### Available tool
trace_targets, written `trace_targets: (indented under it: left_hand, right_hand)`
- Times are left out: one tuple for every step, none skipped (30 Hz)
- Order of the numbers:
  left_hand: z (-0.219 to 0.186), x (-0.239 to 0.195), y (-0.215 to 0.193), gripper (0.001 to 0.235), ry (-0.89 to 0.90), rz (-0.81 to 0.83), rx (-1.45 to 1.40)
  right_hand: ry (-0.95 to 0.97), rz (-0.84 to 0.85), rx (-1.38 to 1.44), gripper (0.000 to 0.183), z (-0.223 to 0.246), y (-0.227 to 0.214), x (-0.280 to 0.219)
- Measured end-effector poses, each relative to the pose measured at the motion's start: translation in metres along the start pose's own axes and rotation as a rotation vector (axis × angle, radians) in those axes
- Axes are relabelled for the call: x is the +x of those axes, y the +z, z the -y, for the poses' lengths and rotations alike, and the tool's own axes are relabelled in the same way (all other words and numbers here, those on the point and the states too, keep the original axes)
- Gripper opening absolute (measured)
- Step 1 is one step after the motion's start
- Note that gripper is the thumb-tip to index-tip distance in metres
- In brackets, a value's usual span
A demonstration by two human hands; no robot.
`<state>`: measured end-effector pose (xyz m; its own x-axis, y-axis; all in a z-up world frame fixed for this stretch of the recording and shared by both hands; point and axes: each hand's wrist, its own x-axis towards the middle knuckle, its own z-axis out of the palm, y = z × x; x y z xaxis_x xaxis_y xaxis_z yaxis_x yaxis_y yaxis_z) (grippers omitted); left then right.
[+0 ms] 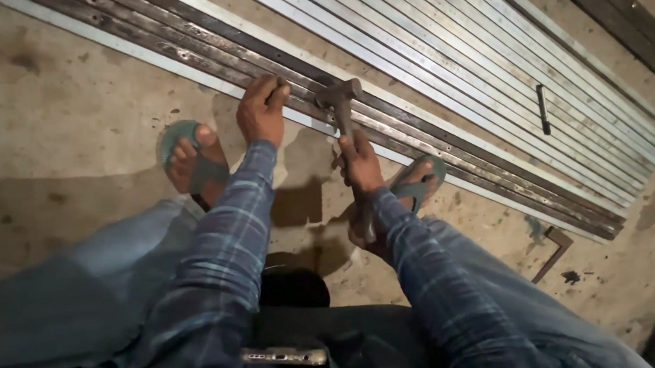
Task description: Hammer a metal strip into a frame or along a series of parallel metal slats.
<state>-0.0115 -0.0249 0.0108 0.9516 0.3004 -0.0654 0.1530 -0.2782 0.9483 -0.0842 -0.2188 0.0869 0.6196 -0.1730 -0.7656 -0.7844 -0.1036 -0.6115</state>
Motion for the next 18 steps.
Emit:
trace_targets:
  left_hand:
    - [-0.004,0.0,0.0,0.02,0.005,0.005,0.002]
    - [-0.007,0.0,-0.001,0.02,0.004,0.003,0.026]
    - [-0.01,-0.001,-0.003,0.019,0.001,0.001,0.053]
    - [-0.016,-0.002,-0.004,0.019,0.002,0.006,0.059]
    - [-0.021,-0.002,-0.005,0.021,-0.041,0.005,0.038]
    - [-0.025,-0.001,-0.006,0.022,-0.084,0.005,0.017]
    - [-0.024,-0.001,-0.005,0.022,-0.083,0.009,0.02]
    - [-0.023,-0.001,-0.004,0.023,-0.062,-0.008,0.047]
    - [-0.021,-0.001,-0.002,0.024,-0.042,-0.024,0.073]
    - [-0.023,-0.002,-0.002,0.024,-0.041,-0.02,0.075]
    - [-0.025,-0.002,-0.001,0.023,-0.033,-0.032,0.084]
    - [-0.027,-0.002,-0.001,0.023,-0.026,-0.044,0.092]
    - [-0.022,-0.002,0.001,0.023,-0.027,-0.042,0.093]
    - [-0.017,-0.003,0.003,0.024,-0.003,-0.056,0.105]
    - [-0.012,-0.003,0.004,0.026,0.021,-0.072,0.118]
    - [-0.01,-0.002,0.004,0.026,0.02,-0.072,0.119]
    - [-0.008,-0.002,0.003,0.025,0.027,-0.059,0.14]
    - [-0.007,-0.001,0.003,0.025,0.035,-0.045,0.161]
  right_hand:
    - [-0.001,-0.002,0.007,0.032,0.002,-0.001,0.0]
    - [-0.027,-0.004,-0.019,0.03,0.004,-0.001,0.0]
    - [-0.049,-0.004,-0.044,0.028,0.005,0.0,-0.002]
    - [-0.046,-0.003,-0.037,0.028,0.009,-0.001,-0.005]
    - [-0.034,0.018,-0.036,0.028,0.013,-0.002,-0.007]
    - [-0.023,0.038,-0.034,0.028,0.018,-0.002,-0.01]
    - [-0.021,0.038,-0.029,0.028,0.016,-0.004,-0.009]
    - [-0.031,0.061,-0.014,0.028,0.014,-0.005,-0.008]
    - [-0.04,0.083,-0.001,0.028,0.013,-0.006,-0.007]
    - [-0.038,0.082,0.003,0.028,0.013,-0.007,-0.007]
    - [-0.034,0.087,-0.005,0.029,0.013,-0.008,-0.006]
    - [-0.03,0.091,-0.013,0.029,0.013,-0.008,-0.006]
    - [-0.028,0.091,-0.012,0.029,0.014,-0.009,-0.006]
    - [-0.031,0.101,0.0,0.03,0.014,-0.01,-0.006]
    - [-0.034,0.113,0.011,0.03,0.015,-0.01,-0.006]
    - [-0.033,0.114,0.011,0.03,0.014,-0.01,-0.005]
    - [-0.026,0.119,0.03,0.03,0.013,-0.01,-0.004]
    - [-0.019,0.123,0.048,0.03,0.012,-0.01,-0.003]
